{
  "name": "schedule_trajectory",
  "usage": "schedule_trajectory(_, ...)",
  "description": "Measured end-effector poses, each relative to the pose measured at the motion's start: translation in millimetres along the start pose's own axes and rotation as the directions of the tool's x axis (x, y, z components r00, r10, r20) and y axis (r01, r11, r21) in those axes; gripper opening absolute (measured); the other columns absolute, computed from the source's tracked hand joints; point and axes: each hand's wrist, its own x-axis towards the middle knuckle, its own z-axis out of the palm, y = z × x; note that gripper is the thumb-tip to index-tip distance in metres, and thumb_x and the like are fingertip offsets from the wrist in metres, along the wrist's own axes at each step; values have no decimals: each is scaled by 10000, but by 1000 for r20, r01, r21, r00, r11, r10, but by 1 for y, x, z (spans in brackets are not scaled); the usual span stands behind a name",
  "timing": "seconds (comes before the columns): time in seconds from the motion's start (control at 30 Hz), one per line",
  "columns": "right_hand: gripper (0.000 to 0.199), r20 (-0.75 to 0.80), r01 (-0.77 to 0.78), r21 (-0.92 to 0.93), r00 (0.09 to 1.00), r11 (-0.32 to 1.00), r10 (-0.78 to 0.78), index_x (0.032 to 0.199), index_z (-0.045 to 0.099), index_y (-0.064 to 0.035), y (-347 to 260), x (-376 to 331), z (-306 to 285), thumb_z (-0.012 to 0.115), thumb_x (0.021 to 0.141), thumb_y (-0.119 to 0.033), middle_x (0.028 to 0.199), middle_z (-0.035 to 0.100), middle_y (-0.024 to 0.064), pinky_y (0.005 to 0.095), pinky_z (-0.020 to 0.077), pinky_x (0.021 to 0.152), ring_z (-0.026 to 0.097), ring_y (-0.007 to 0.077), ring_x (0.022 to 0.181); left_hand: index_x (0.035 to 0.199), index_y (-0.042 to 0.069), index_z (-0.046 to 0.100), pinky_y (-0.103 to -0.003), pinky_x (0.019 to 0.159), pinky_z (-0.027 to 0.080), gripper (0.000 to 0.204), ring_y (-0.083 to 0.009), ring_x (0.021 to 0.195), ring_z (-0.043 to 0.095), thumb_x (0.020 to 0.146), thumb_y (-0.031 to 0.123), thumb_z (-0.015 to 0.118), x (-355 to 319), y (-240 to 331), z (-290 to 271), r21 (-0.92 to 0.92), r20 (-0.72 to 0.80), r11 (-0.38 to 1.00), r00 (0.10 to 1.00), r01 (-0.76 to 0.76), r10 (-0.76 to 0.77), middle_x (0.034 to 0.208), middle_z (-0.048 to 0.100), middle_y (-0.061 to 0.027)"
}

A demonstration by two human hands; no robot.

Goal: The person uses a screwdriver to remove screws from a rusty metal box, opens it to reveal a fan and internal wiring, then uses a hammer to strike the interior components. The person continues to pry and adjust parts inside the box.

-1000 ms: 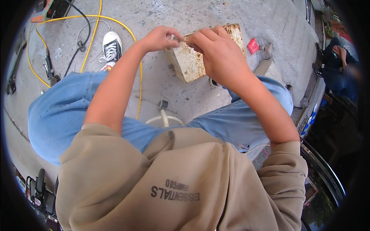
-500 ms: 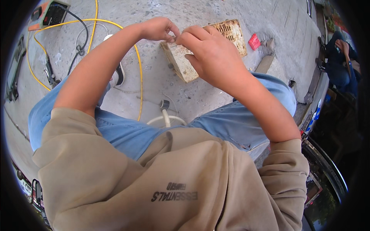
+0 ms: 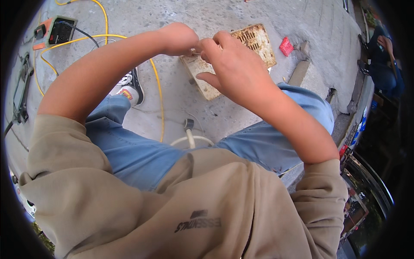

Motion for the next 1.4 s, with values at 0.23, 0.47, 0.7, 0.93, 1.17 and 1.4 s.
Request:
schedule_trajectory(0.23,379,55,49,49,997,998,-52,1071,558,-84,2,-2,-9,611,724,61,968,616,59,399,537,729,596,297,888,1100,274,732,-394,802,529,281,-254,933,676,825,217,718,-7,-6,1,-97,-25,995,1000,-7,5,951,718,-47)
schedule_trajectory(0.47,290,90,-126,-50,987,991,130,1098,537,-112,-2,1,-10,668,840,-93,908,605,87,390,538,656,664,283,823,1087,280,733,-394,757,527,287,-250,892,677,805,229,736,0,-10,18,-236,-73,972,997,-6,-12,898,714,-46)
schedule_trajectory(0.7,245,-52,77,17,996,997,-76,1053,543,-87,7,-1,-7,613,821,-57,925,626,83,421,544,680,664,299,816,1038,241,754,-383,662,481,249,-229,726,633,795,194,736,1,-13,14,-282,-83,959,997,-28,5,755,661,-46)
schedule_trajectory(0.93,235,136,-128,-11,982,992,128,1048,549,-89,-1,-1,-9,604,824,-48,993,609,70,410,552,697,630,296,870,1054,205,725,-376,642,457,273,-201,681,593,784,182,757,7,-20,14,-339,-52,937,996,-86,72,687,597,-36)
schedule_trajectory(1.17,194,-83,39,33,996,999,-36,1040,555,-94,4,-6,-2,595,850,-100,938,617,72,425,549,678,663,303,832,1050,185,735,-351,610,413,286,-153,622,502,769,179,786,11,-35,32,-556,-81,821,991,-131,103,616,458,3)
schedule_trajectory(1.4,253,34,-27,-20,999,999,27,1073,568,-112,4,-5,-5,629,827,-97,967,609,57,413,555,698,644,280,873,1013,185,770,-346,599,419,261,-149,607,493,754,158,788,10,-32,32,-538,-123,833,990,-130,74,623,465,-2)
